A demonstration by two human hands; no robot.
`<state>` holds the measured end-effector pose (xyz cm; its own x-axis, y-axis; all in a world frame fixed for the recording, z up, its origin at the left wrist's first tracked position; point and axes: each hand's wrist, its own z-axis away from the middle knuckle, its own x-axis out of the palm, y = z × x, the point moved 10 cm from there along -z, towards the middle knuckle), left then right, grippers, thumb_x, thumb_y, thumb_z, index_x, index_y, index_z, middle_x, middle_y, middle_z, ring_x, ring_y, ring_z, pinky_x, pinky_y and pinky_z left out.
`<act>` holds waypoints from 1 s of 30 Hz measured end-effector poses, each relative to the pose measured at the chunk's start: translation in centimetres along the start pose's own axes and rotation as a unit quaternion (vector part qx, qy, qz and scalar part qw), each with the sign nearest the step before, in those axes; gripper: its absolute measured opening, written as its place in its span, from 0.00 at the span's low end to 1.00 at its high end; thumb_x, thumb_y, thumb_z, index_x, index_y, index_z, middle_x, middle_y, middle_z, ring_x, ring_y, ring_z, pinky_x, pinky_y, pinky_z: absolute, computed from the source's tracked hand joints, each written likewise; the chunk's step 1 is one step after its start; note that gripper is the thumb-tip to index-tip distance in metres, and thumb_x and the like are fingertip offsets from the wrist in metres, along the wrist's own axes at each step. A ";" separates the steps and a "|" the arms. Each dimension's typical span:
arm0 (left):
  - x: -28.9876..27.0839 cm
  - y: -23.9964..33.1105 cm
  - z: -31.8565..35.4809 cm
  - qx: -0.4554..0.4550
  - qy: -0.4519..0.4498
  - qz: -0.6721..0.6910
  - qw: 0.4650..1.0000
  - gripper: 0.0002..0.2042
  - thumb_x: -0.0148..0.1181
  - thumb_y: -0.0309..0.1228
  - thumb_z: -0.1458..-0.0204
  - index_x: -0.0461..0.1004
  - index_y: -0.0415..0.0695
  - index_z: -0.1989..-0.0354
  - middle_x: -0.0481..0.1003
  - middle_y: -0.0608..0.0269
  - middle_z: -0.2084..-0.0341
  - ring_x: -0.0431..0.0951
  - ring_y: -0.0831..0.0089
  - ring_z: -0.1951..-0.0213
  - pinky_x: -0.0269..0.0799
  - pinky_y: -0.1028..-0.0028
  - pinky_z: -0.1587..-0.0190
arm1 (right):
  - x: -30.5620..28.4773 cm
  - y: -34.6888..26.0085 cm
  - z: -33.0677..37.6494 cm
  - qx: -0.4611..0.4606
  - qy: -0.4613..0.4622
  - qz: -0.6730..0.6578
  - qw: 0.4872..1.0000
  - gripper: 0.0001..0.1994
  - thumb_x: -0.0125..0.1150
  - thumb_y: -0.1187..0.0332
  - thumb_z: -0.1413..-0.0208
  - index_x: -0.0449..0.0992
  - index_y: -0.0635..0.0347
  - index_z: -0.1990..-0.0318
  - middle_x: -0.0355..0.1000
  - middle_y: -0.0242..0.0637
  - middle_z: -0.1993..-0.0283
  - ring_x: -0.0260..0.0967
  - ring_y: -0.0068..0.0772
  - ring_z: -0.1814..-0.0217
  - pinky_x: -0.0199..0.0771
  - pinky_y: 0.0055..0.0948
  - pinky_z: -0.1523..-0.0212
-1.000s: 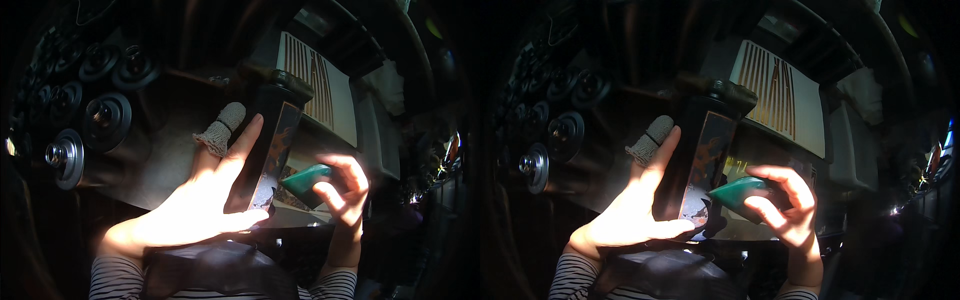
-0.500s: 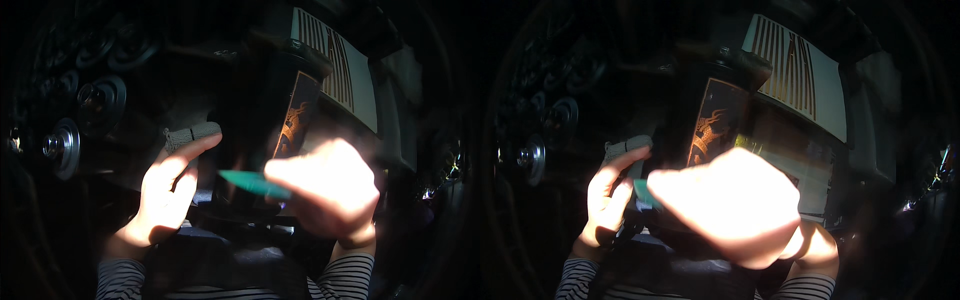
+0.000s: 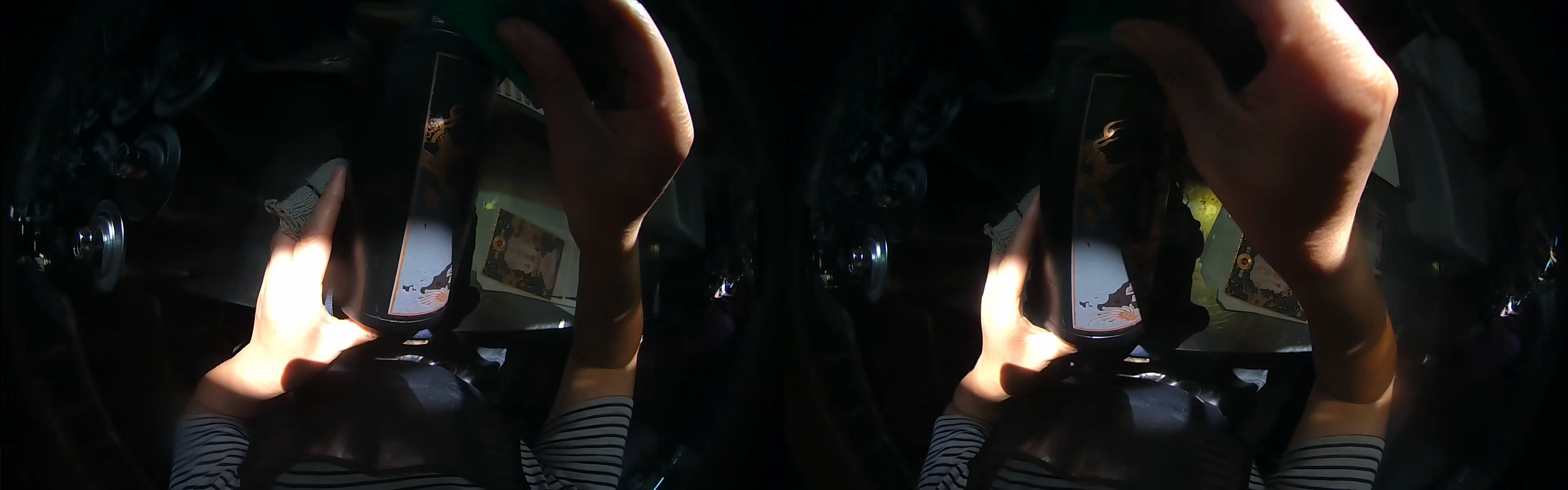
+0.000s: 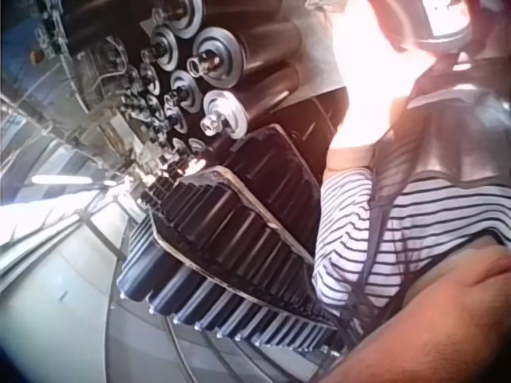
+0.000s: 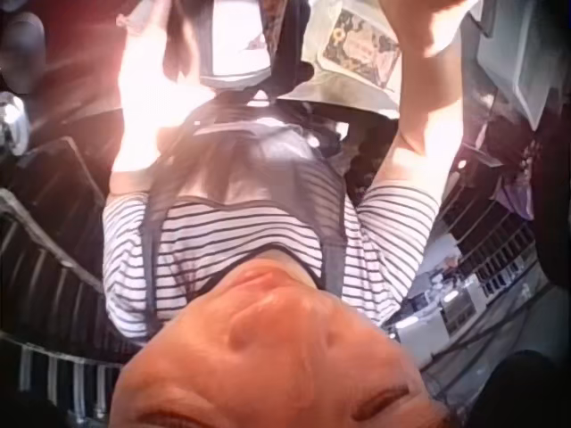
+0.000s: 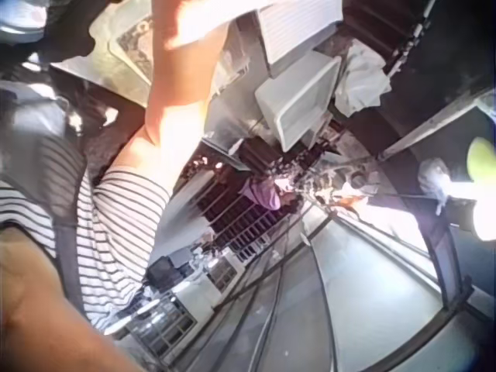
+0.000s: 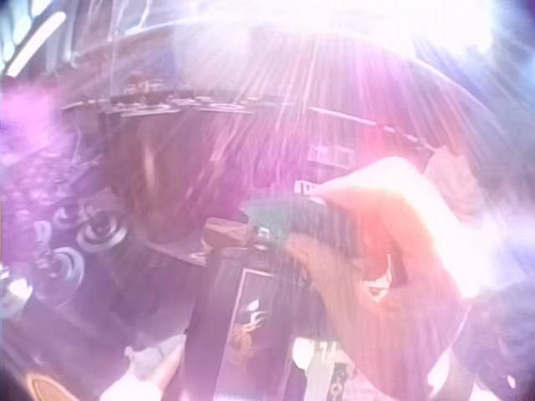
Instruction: The person applies decorative paper labels and gold foil strips to black cylindrical containers. They smooth the labels with a green plastic card, wrap the foil strips around the top and bottom rims, and trim excess material. The process is repeated for multiple cylinders in a workshop setting.
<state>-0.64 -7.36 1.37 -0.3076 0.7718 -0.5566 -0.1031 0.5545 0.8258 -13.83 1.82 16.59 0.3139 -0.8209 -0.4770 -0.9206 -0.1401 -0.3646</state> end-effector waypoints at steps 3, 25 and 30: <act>-0.9 -1.0 0.1 -0.008 0.020 -0.031 0.999 0.39 0.64 0.31 0.60 0.52 0.35 0.38 0.65 0.39 0.49 0.67 0.48 0.47 0.52 0.48 0.40 | 2.9 -3.7 2.9 -0.074 -0.089 0.061 0.991 0.16 0.61 0.82 0.55 0.73 0.62 0.57 0.73 0.35 0.64 0.74 0.26 0.65 0.77 0.19 0.62; 0.4 2.0 -1.0 0.020 0.043 0.027 0.998 0.52 0.74 0.44 0.71 0.49 0.37 0.37 0.57 0.43 0.41 0.56 0.49 0.39 0.47 0.56 0.37 | -1.6 0.0 1.0 -0.011 -0.052 0.052 0.997 0.13 0.64 0.78 0.57 0.76 0.60 0.60 0.74 0.37 0.64 0.73 0.28 0.65 0.74 0.22 0.67; 0.8 3.2 -1.6 0.048 0.007 0.022 0.999 0.50 0.75 0.42 0.73 0.54 0.35 0.39 0.58 0.48 0.41 0.57 0.54 0.39 0.52 0.60 0.38 | -0.6 -7.6 9.7 -0.042 -0.193 -0.102 0.975 0.13 0.62 0.75 0.57 0.75 0.60 0.59 0.74 0.36 0.62 0.72 0.26 0.65 0.73 0.21 0.67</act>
<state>-2.78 -5.48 3.68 -0.3225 0.7925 -0.5176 0.0022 0.5475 0.8368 -4.77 8.75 11.92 0.5416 -0.5045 -0.6724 -0.8405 -0.3368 -0.4243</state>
